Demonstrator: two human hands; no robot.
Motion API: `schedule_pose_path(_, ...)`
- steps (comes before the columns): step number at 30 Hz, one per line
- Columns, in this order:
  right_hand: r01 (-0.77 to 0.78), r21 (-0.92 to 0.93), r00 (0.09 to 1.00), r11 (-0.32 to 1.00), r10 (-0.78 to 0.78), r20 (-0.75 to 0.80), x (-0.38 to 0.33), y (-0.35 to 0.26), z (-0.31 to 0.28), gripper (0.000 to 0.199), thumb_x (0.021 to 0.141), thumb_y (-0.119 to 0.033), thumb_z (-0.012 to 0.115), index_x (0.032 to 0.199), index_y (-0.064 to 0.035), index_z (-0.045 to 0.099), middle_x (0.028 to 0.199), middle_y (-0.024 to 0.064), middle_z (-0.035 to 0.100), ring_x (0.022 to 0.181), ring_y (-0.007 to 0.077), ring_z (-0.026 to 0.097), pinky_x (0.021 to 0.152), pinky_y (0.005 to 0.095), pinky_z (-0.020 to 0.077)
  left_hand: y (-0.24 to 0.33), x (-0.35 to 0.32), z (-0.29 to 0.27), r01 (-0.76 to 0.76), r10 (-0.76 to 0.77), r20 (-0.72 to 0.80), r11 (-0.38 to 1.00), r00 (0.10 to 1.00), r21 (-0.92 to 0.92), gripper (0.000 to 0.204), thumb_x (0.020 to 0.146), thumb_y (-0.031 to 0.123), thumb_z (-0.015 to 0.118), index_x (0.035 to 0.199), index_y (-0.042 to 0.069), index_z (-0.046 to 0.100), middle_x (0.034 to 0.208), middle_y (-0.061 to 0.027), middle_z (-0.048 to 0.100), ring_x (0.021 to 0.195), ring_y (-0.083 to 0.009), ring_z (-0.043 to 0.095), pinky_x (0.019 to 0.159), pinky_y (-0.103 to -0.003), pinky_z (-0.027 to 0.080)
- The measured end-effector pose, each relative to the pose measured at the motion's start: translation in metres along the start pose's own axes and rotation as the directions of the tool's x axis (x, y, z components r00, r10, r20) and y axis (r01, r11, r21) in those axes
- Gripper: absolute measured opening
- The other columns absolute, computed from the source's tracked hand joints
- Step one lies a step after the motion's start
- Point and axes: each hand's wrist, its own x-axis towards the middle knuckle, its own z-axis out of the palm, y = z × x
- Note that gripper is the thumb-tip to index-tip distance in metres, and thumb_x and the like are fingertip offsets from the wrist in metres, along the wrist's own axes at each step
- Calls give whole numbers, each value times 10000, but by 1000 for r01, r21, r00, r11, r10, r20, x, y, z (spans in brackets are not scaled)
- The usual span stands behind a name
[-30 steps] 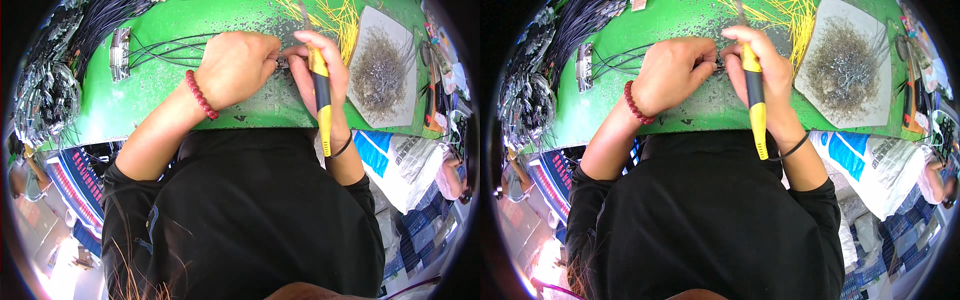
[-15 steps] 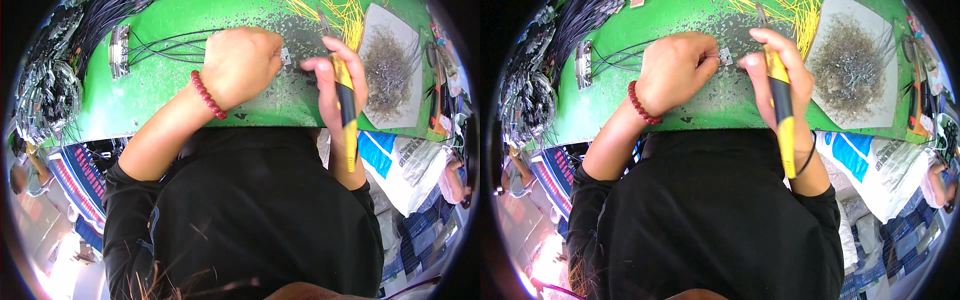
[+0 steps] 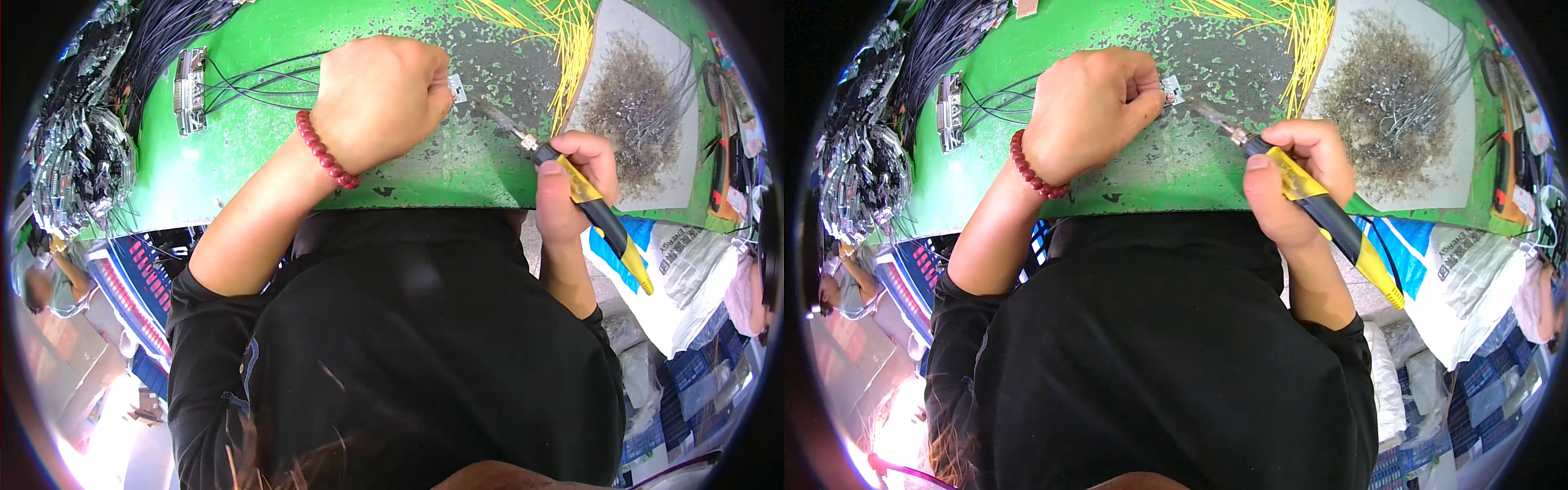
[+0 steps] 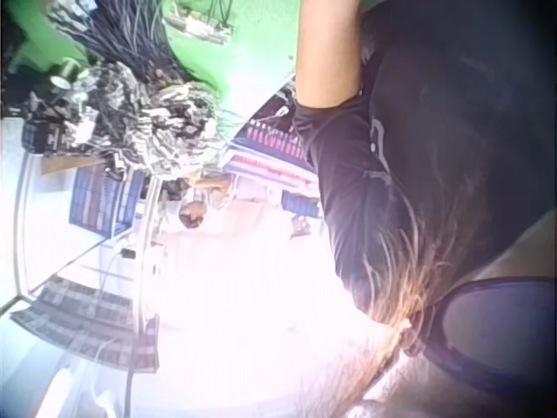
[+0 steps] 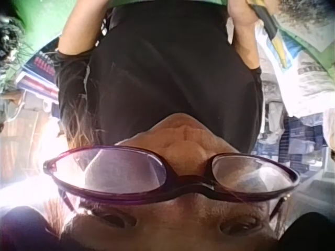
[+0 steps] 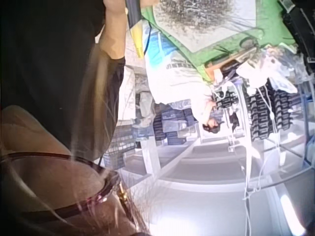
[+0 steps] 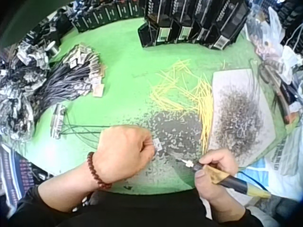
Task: The person solders wires to circuit boards and installs them into black plastic housings before placing the finished assemblies into a blue crate. They then continue the process by soldering wires to additional circuit boards.
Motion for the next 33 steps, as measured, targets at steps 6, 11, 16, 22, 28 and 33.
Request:
schedule_pose_path(6, 81, -88, 993, 993, -73, 92, 5, 8, -3, 202, 766, -68, 721, 896, -13, 576, 738, -14, 547, 597, 18, 442, 530, 190, 348, 0, -1, 1, 5, -6, -24, 1000, 1000, -17, 153, 767, 221, 605, 714, 94, 673, 674, -122, 650, 656, -332, 646, 572, -448, 516)
schedule_pose_path(11, 104, -124, 990, 987, -90, 113, 7, 8, -3, 201, 757, -65, 721, 893, -15, 582, 727, -8, 550, 597, 22, 457, 528, 192, 354, 1, -2, 3, 7, -8, -34, 1000, 999, -29, 156, 763, 223, 607, 709, 92, 670, 675, -123, 649, 654, -330, 646, 569, -447, 516)
schedule_pose_path(16, 116, -165, 982, 980, -88, 165, 9, 5, -3, 193, 753, -57, 718, 887, -15, 586, 726, 4, 563, 586, 36, 473, 522, 197, 367, -2, -3, 4, -19, 21, -56, 1000, 998, 25, 121, 765, 202, 653, 728, 88, 659, 645, -66, 642, 607, -265, 640, 560, -371, 499)
schedule_pose_path(22, 158, 5, 984, 987, -158, 86, 6, 9, -2, 221, 771, -71, 721, 903, 1, 559, 786, 55, 567, 628, 76, 458, 561, 220, 357, -2, -2, 4, -26, 28, -63, 999, 998, 23, 130, 768, 209, 652, 721, 87, 653, 639, -66, 639, 606, -267, 638, 558, -373, 497)
schedule_pose_path(28, 180, -32, 979, 983, -176, 107, 6, 14, -7, 241, 778, -94, 726, 916, 4, 553, 807, 62, 561, 644, 78, 443, 578, 225, 354, -1, -2, 4, -18, 19, -58, 1000, 998, 23, 133, 767, 211, 655, 723, 86, 654, 639, -67, 639, 604, -267, 636, 557, -375, 496)
schedule_pose_path(33, 190, -49, 978, 981, -184, 102, 6, 14, -7, 240, 773, -98, 725, 914, 2, 558, 800, 55, 565, 642, 73, 448, 567, 221, 349, -1, -3, 1, -24, 23, -46, 1000, 999, -13, 138, 773, 207, 627, 725, 83, 664, 662, -107, 645, 632, -308, 639, 575, -415, 506)
